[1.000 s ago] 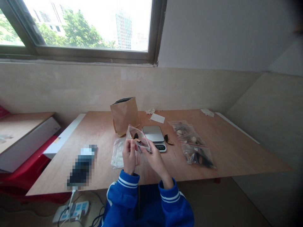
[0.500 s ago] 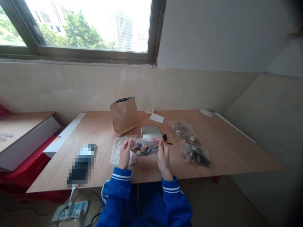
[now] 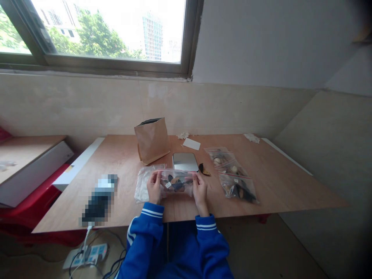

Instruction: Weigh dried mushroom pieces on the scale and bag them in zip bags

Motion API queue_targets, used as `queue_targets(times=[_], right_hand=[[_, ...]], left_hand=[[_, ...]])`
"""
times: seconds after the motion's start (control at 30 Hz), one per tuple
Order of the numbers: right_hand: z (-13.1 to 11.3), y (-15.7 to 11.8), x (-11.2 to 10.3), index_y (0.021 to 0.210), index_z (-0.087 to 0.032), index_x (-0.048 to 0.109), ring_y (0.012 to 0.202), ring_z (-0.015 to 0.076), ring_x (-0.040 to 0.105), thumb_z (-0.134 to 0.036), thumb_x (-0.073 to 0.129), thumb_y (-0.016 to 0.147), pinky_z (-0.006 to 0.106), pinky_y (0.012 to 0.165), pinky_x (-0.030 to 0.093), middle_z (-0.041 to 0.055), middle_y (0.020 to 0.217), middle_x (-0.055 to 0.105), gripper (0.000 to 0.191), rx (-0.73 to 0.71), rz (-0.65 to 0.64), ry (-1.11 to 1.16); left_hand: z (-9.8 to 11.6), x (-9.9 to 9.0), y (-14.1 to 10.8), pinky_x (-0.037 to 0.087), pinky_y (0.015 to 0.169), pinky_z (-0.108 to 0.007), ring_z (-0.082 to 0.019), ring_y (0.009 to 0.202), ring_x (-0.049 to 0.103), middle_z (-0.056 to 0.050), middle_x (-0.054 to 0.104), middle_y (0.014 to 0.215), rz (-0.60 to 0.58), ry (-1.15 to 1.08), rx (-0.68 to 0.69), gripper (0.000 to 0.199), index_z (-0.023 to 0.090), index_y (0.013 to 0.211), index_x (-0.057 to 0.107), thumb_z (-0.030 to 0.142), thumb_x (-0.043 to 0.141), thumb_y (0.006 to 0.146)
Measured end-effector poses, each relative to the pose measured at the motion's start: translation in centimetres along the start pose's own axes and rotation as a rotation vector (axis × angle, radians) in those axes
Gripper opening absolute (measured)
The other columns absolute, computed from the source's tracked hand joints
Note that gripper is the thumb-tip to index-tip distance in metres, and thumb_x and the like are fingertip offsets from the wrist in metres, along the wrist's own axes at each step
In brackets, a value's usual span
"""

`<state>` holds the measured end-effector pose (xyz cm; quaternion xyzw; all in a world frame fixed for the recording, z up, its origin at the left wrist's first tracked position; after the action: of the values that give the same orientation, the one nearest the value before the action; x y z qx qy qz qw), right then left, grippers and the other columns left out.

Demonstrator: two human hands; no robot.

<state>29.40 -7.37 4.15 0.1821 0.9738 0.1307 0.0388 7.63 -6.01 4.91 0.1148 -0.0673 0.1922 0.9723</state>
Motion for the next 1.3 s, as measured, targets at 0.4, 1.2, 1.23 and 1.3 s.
queue_targets(times=[0.4, 1.2, 1.23, 1.3], right_hand=[[0.6, -0.2, -0.8, 0.101, -0.014, 0.065, 0.067, 0.0206, 0.065, -0.058, 0.044, 0.091, 0.032, 0.067, 0.052, 0.0090, 0.078, 0.072, 0.050, 0.001, 0.126, -0.001], [1.5, 0.2, -1.3, 0.093, -0.015, 0.065, 0.070, 0.0182, 0.061, -0.051, 0.053, 0.088, 0.030, 0.069, 0.050, 0.0062, 0.080, 0.068, 0.039, 0.025, 0.154, 0.077], [1.5, 0.2, -1.2, 0.095, -0.015, 0.065, 0.071, 0.0182, 0.062, -0.050, 0.055, 0.087, 0.030, 0.070, 0.050, 0.0061, 0.080, 0.068, 0.038, 0.027, 0.136, 0.088], [1.4, 0.2, -0.9, 0.097, -0.015, 0.066, 0.074, 0.0183, 0.063, -0.049, 0.059, 0.085, 0.031, 0.073, 0.050, 0.0064, 0.084, 0.069, 0.036, 0.019, 0.101, 0.104]], left_hand=[[-1.2, 0.4, -0.1, 0.048, 0.059, -0.025, -0.014, 0.063, 0.062, -0.002, 0.066, 0.070, -0.040, -0.084, -0.122, 0.039, 0.014, 0.087, 0.066, 0.049, 0.072, 0.071], [-1.2, 0.5, -0.3, 0.048, 0.064, -0.028, -0.016, 0.069, 0.062, -0.004, 0.067, 0.076, -0.074, 0.019, -0.079, 0.037, 0.015, 0.085, 0.066, 0.050, 0.070, 0.072], [-1.2, 0.6, -0.4, 0.048, 0.064, -0.027, -0.016, 0.068, 0.062, -0.004, 0.066, 0.075, -0.087, 0.013, -0.087, 0.038, 0.015, 0.086, 0.066, 0.050, 0.070, 0.072], [-1.1, 0.8, -0.4, 0.048, 0.063, -0.027, -0.016, 0.068, 0.062, -0.003, 0.066, 0.074, -0.106, 0.006, -0.099, 0.037, 0.015, 0.085, 0.066, 0.049, 0.072, 0.071]])
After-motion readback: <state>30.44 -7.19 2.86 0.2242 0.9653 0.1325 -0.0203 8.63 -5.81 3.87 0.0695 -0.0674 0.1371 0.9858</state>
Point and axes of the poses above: each hand's wrist, its own y-axis towards the middle knuckle, its own x-axis out of the palm, z = x × y, the point moved 6 cm from there along y, towards the middle knuckle
